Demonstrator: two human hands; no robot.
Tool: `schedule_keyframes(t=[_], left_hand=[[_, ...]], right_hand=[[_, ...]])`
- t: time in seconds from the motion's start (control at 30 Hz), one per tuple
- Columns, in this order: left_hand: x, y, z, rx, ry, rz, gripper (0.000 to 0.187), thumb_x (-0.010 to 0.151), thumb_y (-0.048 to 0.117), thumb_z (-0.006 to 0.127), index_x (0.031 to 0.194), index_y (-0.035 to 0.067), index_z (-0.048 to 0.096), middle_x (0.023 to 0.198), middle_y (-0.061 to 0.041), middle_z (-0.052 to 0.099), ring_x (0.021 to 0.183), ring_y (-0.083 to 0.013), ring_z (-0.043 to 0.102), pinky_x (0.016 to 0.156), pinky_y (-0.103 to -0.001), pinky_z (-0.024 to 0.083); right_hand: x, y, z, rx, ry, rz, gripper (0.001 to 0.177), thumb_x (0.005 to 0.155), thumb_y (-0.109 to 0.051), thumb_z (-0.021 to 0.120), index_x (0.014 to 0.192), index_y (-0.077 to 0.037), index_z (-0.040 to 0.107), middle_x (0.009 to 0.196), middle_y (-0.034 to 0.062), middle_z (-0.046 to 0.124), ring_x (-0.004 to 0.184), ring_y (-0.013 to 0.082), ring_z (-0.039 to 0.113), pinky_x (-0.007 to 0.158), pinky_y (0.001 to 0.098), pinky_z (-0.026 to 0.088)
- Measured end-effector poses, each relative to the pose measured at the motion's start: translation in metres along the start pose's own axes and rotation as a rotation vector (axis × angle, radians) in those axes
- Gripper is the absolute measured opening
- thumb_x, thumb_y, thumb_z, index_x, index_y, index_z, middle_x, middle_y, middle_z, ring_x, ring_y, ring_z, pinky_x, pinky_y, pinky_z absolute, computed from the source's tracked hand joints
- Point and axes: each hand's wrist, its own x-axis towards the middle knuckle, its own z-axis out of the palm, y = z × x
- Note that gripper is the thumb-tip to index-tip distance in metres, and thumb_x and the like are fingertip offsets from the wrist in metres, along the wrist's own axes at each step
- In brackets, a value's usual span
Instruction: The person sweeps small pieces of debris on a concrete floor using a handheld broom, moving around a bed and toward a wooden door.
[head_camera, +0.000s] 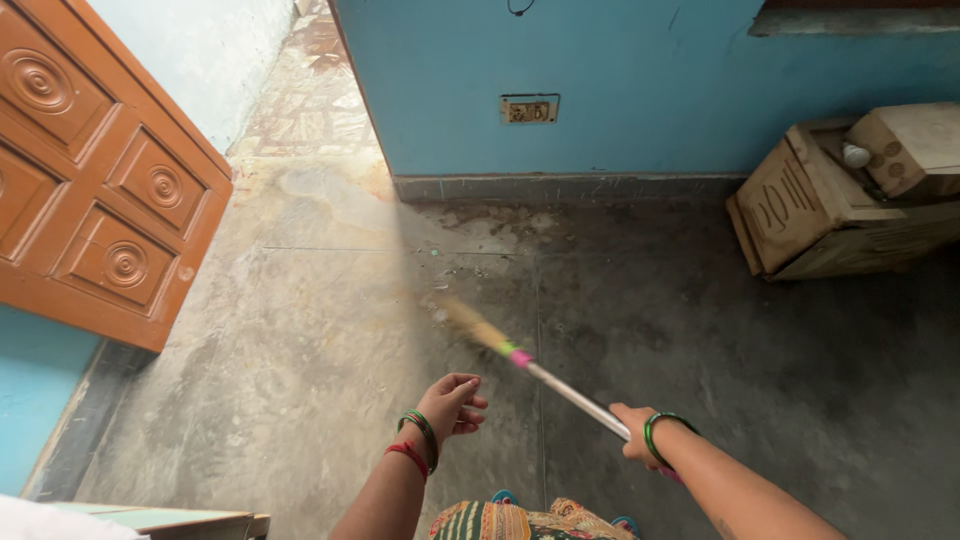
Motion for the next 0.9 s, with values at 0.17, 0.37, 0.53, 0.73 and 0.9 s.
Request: schedule_keyframes(t=[0.17,0.37,0.53,0.73,0.9], left_hand=[[0.008,0.012,-0.004,0.005,-0.029,0.004,0.036,0.099,0.030,0.059,0.131,0.013,0.060,0.093,-0.003,0.069,0.068,-0.0136,0.067,0.067,-0.032,0.058],[0.007,0.011,0.008,0.024,-0.056,0.000,0.039,0.099,0.032,0.059,0.133,0.012,0.059,0.094,-0.004,0.070,0.069,-0.0134,0.067,0.068,-0.033,0.058],[0.001,0.011,0.012,0.029,-0.069,-0.014,0.040,0.100,0.032,0.059,0.134,0.011,0.059,0.094,-0.004,0.069,0.070,-0.0127,0.067,0.068,-0.032,0.059],[0.003,0.008,0.005,0.041,-0.055,-0.035,0.039,0.100,0.032,0.058,0.134,0.012,0.059,0.094,-0.003,0.069,0.069,-0.0124,0.067,0.069,-0.032,0.059],[0.015,0.006,-0.008,0.017,-0.051,-0.019,0.038,0.099,0.031,0.059,0.131,0.011,0.060,0.093,-0.004,0.070,0.067,-0.0136,0.066,0.067,-0.033,0.058]], right_hand=[[-0.040,-0.019,-0.027,0.101,-0.050,0.020,0.084,0.086,-0.004,0.059,0.159,-0.033,0.026,0.101,0.0169,0.075,0.068,0.0253,0.073,0.057,0.0405,0.059],[-0.035,0.008,-0.027,0.138,0.086,0.118,0.081,0.086,-0.006,0.065,0.156,-0.030,0.030,0.101,0.0188,0.073,0.068,0.0279,0.076,0.059,0.0404,0.062],[-0.024,0.053,-0.011,0.145,0.090,0.177,0.074,0.086,-0.007,0.067,0.151,-0.022,0.037,0.097,0.0200,0.076,0.067,0.0292,0.078,0.060,0.0413,0.063],[-0.009,0.029,0.028,0.016,-0.015,0.027,0.068,0.084,-0.011,0.072,0.145,-0.023,0.045,0.098,0.0126,0.075,0.067,0.0217,0.076,0.058,0.0361,0.062],[-0.038,-0.034,0.010,0.129,-0.143,0.039,0.081,0.089,-0.005,0.061,0.157,-0.032,0.028,0.098,0.0123,0.072,0.066,0.0219,0.073,0.055,0.0378,0.061]])
